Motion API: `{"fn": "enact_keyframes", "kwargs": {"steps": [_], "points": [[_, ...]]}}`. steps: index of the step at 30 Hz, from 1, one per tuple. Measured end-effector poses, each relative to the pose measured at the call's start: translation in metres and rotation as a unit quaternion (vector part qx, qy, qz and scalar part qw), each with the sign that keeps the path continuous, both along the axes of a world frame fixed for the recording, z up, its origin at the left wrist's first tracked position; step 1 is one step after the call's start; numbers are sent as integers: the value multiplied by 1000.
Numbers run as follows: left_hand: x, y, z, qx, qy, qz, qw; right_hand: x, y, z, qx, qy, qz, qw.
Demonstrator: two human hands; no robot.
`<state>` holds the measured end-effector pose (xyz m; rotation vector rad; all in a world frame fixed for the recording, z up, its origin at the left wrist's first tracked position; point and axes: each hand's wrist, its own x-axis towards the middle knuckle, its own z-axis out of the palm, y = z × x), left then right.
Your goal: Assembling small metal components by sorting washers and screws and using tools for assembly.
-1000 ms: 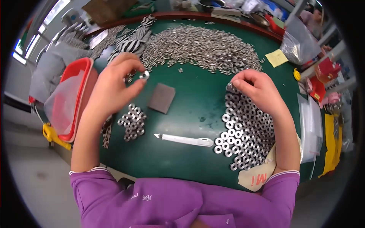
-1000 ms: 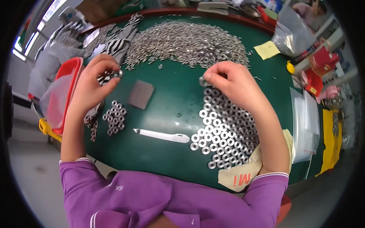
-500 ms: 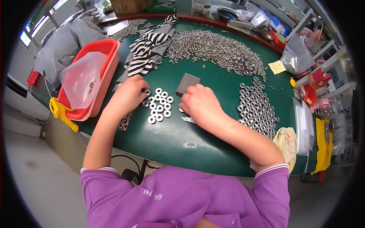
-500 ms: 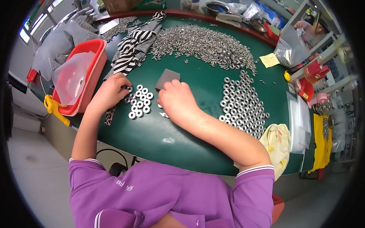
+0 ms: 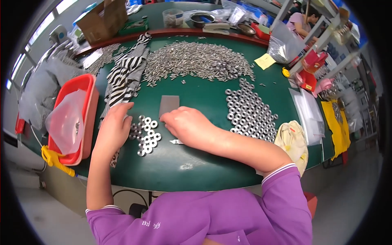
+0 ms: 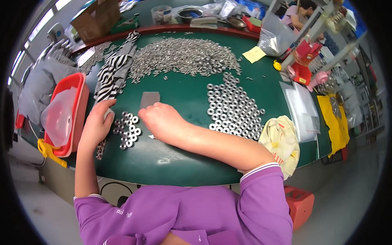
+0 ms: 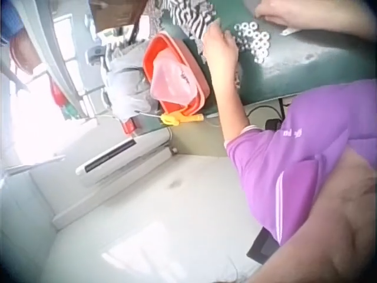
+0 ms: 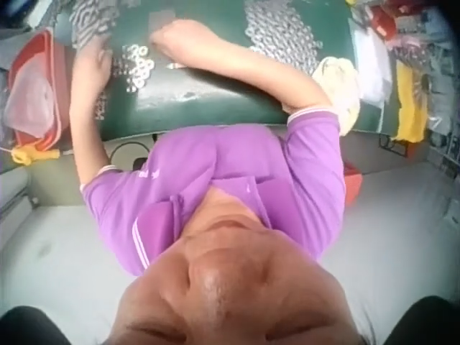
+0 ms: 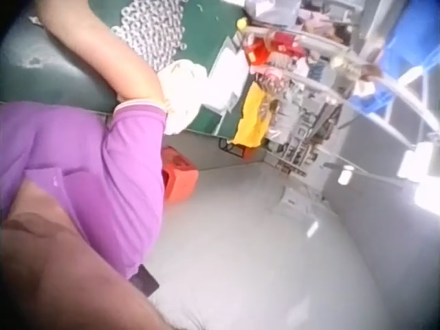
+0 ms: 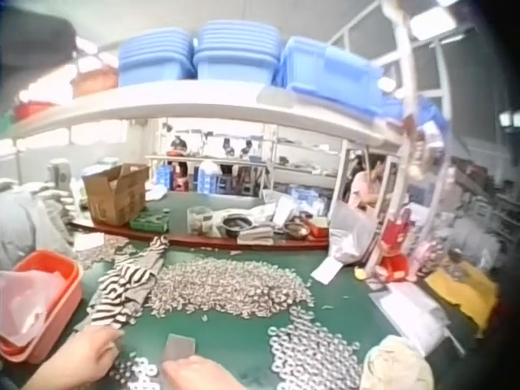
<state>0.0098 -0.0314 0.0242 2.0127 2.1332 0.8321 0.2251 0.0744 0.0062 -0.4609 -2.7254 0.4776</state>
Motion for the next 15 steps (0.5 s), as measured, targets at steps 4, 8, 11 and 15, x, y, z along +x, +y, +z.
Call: {"fn": "enact_keyframes", "kwargs": {"steps": [4,8,11,15], "points": [[21,37,11,28,-32,-75,996,55,67,31,-3,64,-123,990],[76,111,13,-1,-55,-174,983,130,149,31,31,-5,-340,940],[116,174,-5,6,-21,-210,977,145,185,5,-5,15,-316,949],[165,235,-30,40,15,-197,979,141,199,-14,-78,30,-274,958]]}}
